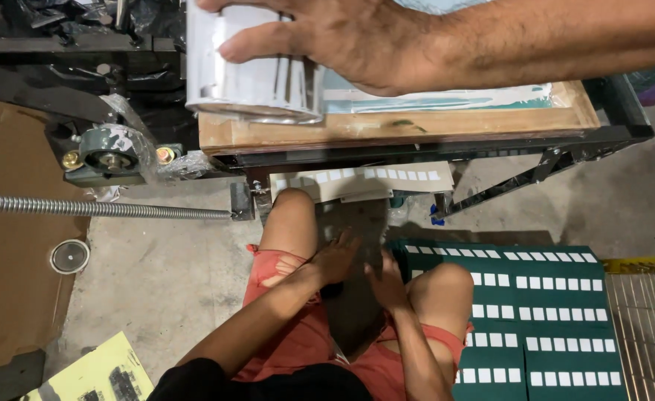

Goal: Manually printing white squares onto green cardstock using a screen printing press.

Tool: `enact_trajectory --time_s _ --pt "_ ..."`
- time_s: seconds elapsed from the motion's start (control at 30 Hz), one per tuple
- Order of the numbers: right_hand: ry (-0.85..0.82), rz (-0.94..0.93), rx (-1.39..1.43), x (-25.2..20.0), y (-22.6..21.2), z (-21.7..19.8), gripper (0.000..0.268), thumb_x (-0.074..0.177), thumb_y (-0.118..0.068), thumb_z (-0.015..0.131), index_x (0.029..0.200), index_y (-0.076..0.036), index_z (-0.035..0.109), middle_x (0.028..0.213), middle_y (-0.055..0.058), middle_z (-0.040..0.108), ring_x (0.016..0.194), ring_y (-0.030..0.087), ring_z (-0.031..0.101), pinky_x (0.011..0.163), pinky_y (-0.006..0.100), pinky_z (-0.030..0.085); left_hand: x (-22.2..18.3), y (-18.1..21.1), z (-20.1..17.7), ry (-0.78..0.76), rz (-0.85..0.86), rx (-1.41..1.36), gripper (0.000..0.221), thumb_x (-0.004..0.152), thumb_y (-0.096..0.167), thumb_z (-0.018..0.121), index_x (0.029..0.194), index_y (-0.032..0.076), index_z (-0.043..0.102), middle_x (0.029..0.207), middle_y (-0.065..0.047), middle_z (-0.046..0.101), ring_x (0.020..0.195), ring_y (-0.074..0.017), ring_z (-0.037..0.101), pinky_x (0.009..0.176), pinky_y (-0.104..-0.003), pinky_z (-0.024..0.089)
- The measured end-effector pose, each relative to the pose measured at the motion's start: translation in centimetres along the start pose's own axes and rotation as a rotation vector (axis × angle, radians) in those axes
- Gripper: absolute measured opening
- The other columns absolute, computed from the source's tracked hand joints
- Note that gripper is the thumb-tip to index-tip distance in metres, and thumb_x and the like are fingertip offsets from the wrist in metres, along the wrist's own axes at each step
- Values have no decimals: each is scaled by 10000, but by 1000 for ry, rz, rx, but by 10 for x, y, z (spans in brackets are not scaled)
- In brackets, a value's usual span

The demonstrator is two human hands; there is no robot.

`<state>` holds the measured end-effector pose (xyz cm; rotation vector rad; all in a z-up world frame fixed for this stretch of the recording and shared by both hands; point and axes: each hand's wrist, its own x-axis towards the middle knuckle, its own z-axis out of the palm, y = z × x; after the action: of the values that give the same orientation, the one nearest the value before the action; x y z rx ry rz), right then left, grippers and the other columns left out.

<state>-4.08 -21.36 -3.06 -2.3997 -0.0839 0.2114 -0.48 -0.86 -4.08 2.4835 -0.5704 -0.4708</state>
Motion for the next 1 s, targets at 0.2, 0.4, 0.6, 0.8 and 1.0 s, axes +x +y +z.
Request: enact_trajectory --time_s 0.2,0.4,0.6,0.8,1.0 --pt "-45 47 35 -1 -21 -10 667 964 -356 618 1523 -59 407 1511 229 491 1409 417 437 1171 453 357 -3 4 -13 -33 1 -29 774 869 185 691 1538 78 316 1630 -304 207 1468 -545 263 1146 -573 361" --pt "-77 156 39 0 -16 -9 800 950 -395 639 1571 -26 296 1592 253 347 1483 407 318 1214 436 266 10 -15 22 -17 165 195 646 958 288 683 1489 45 406 1616 -277 253 1529 -530 214 1207 -586 299" --pt "-98 182 37 0 -11 -5 820 963 -430 634 1571 -1 290 1619 259 308 1517 398 276 1237 424 239 -3 8 -18 -72 13 -10 775 883 253 726 1539 96 345 1638 -295 188 1500 -516 217 1203 -529 303" --pt "-57 108 45 1 -10 -5 809 956 -417 639 1555 17 309 1620 267 309 1521 401 277 1238 419 244 -9 21 -40 -81 -56 -57 798 885 256 730 1556 125 317 1653 -271 193 1510 -477 239 1174 -516 365" --pt "-80 161 54 0 -23 -11 813 952 -418 639 1572 -17 298 1606 272 323 1506 408 291 1227 425 263 -10 22 -43 -99 -73 -69 792 897 288 733 1553 141 314 1660 -251 177 1517 -468 222 1175 -513 363"
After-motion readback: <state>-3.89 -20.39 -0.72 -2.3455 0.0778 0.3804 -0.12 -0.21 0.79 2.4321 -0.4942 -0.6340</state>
